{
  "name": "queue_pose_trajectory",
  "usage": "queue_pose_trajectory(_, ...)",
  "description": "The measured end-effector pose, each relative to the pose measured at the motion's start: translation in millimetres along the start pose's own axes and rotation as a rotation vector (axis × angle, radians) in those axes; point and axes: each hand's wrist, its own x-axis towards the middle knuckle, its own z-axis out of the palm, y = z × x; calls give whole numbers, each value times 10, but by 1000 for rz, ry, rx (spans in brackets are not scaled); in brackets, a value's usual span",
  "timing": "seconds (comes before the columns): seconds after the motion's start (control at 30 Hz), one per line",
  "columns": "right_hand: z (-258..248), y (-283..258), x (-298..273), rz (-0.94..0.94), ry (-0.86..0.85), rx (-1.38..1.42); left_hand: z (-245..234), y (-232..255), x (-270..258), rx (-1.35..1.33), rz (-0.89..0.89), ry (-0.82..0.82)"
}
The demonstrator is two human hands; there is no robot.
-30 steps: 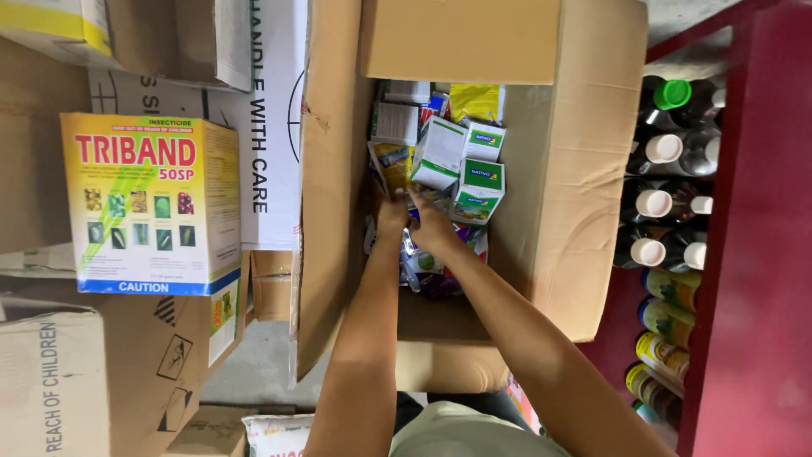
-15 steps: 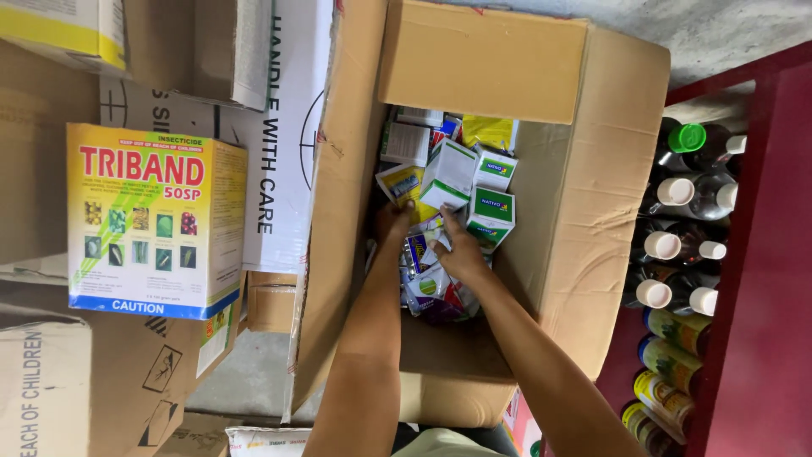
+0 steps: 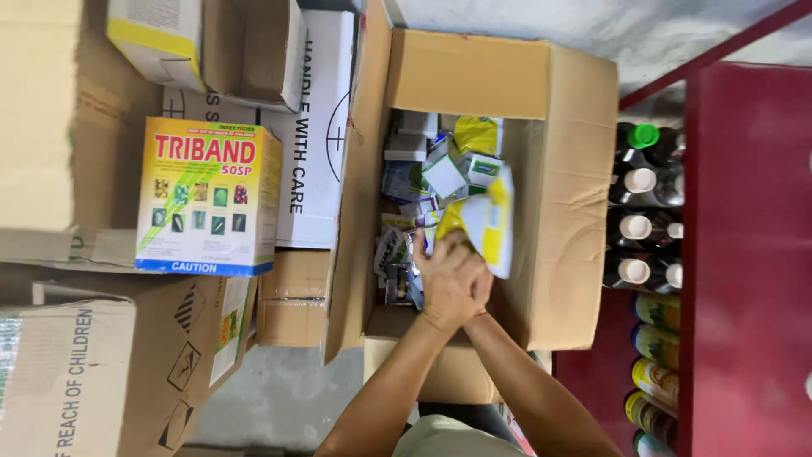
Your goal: Taking agricultural product packets and bottles out of cardboard boxes and organizing them on storage shelves.
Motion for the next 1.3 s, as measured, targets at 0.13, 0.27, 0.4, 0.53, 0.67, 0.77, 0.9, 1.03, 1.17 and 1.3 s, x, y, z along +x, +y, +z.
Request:
queue_pose_trajectory(0.13, 93, -665, -154, 52, -1, 57, -487, 488, -48, -62, 290, -57)
queue_pose_trajectory(0.27, 198, -1713, -258, 72, 0, 125, -1085, 810, 45, -254, 254, 96)
queue_pose_trajectory(0.4, 513, -2585, -812, 78, -20, 180, -1512, 883, 46, -460, 182, 126)
queue_pose_trajectory(0.53, 769, -2938, -1423, 259, -251, 190, -1698, 945, -187, -995, -138, -381)
queue_pose_trajectory(0.67, 980, -3166, -1992, 217, -293, 180, -1848, 1107, -403, -1115, -240, -298)
queue_pose_trajectory(0.77, 1106, -3363, -2291, 163, -261, 78, -1848, 1135, -501, -1186, -257, -268)
queue_pose_trajectory(0.9, 1072, -3473, -2646, 119, -182, -3, -1901, 1180, -490, -1265, -250, -353)
queue_pose_trajectory(1.03, 1005, -3522, -2969, 9, -222, 29, -1919, 1417, -519, -1326, -311, -425)
queue_pose_trajectory(1.17, 998, -3479, -3079, -126, -237, 218, -1638, 1517, -622, -1479, -659, -497)
queue_pose_trajectory(1.3, 1142, -3281, -3059, -64, -30, 213, -986, 1357, -967, -2067, -306, -1135)
